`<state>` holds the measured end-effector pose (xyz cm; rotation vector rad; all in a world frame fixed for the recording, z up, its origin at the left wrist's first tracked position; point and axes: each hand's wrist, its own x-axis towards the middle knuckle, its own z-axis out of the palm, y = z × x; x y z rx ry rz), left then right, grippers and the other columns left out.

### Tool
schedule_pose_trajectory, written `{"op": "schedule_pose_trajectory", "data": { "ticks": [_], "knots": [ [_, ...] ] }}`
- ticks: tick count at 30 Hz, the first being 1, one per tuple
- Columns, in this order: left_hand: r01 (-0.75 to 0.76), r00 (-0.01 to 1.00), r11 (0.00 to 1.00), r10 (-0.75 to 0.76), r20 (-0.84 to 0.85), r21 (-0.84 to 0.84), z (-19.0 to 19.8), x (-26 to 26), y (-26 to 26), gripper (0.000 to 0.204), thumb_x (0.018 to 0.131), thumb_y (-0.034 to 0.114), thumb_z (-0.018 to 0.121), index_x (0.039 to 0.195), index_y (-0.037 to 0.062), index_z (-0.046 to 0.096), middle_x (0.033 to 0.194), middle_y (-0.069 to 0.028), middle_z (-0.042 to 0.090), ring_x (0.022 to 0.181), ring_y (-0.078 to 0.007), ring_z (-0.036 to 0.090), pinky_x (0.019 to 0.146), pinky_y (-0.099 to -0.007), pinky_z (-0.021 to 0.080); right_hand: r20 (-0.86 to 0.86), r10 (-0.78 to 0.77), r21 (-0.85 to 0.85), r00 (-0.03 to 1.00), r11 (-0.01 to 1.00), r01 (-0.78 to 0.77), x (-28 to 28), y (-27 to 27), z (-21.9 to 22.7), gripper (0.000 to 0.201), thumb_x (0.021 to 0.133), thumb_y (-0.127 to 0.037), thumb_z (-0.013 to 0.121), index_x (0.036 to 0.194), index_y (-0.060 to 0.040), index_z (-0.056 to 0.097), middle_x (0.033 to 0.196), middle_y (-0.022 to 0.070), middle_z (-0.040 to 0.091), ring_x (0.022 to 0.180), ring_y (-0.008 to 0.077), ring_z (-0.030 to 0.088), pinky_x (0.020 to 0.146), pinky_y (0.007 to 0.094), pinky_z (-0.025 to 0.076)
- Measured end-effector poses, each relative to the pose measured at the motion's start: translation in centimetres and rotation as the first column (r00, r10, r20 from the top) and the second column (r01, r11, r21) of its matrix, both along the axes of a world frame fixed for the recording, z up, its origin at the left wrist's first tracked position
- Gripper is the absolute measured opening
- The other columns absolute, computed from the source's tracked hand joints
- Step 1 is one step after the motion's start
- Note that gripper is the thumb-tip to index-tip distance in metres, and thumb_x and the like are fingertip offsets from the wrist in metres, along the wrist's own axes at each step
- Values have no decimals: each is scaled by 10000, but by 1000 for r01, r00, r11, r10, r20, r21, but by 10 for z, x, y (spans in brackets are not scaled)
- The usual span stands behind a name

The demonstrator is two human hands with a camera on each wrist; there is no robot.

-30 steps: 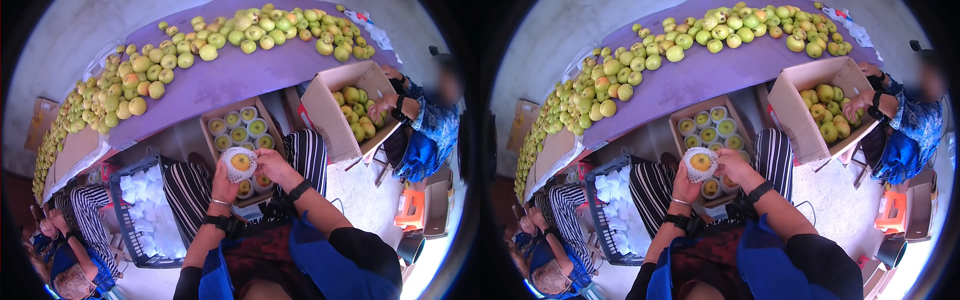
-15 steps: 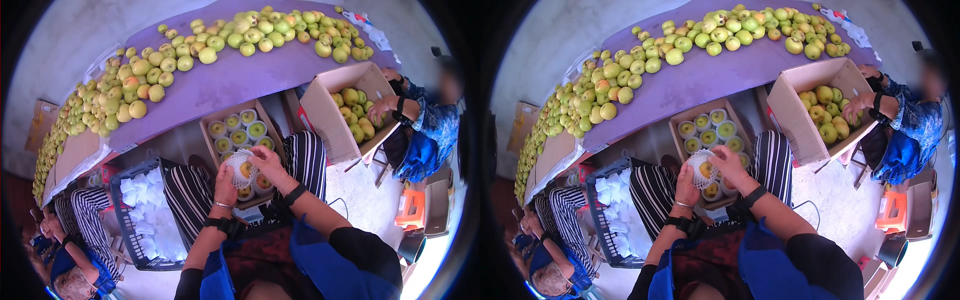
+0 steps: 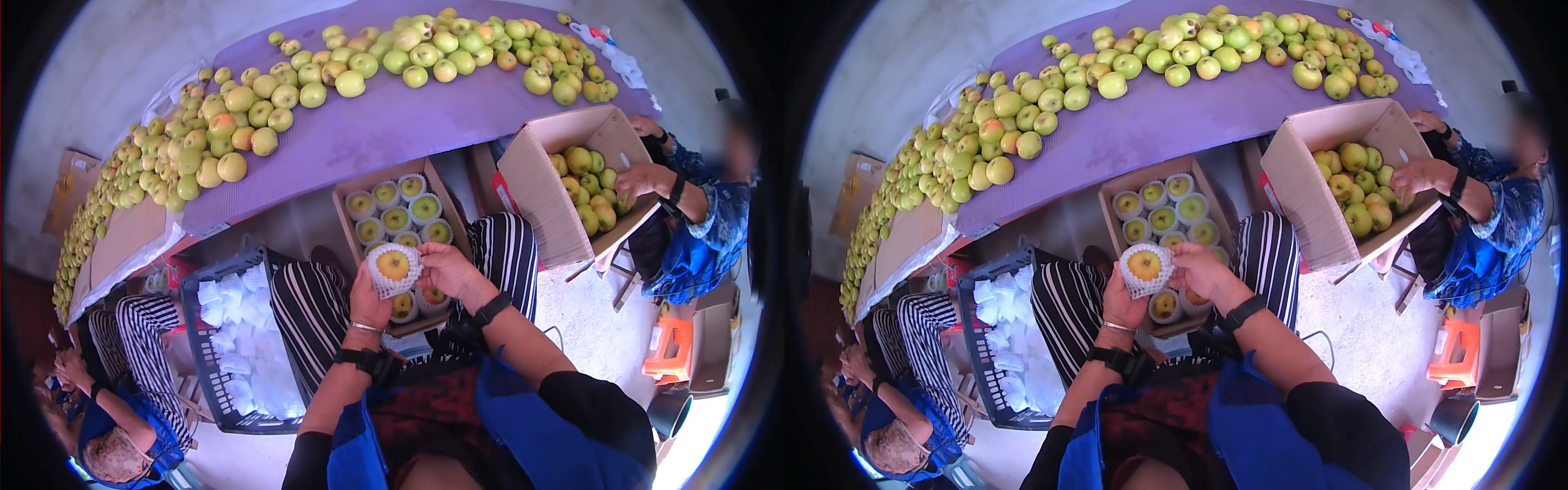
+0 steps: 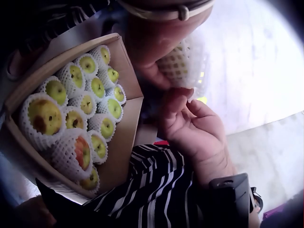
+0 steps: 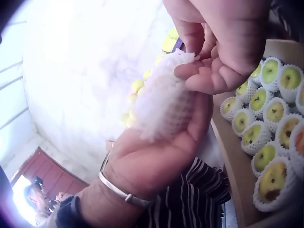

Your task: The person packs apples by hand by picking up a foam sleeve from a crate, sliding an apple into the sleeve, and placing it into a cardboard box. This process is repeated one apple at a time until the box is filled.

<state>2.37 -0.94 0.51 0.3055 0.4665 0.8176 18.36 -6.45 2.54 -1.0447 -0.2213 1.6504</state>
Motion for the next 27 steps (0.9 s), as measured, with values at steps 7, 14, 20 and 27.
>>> {"op": "schedule_pose_trajectory", "data": {
  "ticks": [7, 14, 20, 27],
  "knots": [
    [-121, 967, 973, 160, -196, 197, 4, 6, -5, 319, 908, 224, 343, 1158, 28, 376, 1098, -95, 487, 995, -228, 495, 866, -359, 405, 195, 177, -159, 965, 976, -147, -4, -2, 13, 118, 799, -106, 512, 907, -59, 510, 775, 66, 589, 638, 169, 593, 527, 291, 497],
    [-80, 987, 990, 96, -133, 120, -11, 3, 1, 356, 902, 295, 325, 1158, 56, 389, 1155, -105, 468, 1049, -266, 468, 896, -417, 380, 0, 15, -12, 1000, 1000, -15, -5, -3, -6, 109, 761, -95, 523, 865, -68, 504, 784, 59, 560, 637, 166, 558, 557, 296, 475],
    [103, 986, 960, -65, 151, -261, -6, -2, 3, 464, 887, 407, 270, 1201, 80, 372, 1223, -112, 417, 1106, -301, 419, 901, -481, 355, 340, 136, -88, 931, 990, -113, -6, -1, -9, 138, 711, -52, 555, 844, -38, 524, 770, 51, 567, 711, 174, 554, 652, 301, 453],
    [68, 966, 992, -92, -241, -106, -3, 3, 1, 441, 900, 382, 270, 1166, 53, 394, 1134, -120, 481, 1025, -272, 493, 851, -412, 413, 955, -118, 210, 273, 918, -337, -13, 8, 47, 613, 601, -106, 677, 1150, -64, 409, 1102, 136, 476, 1008, 257, 475, 812, 329, 414]
  ]
}}
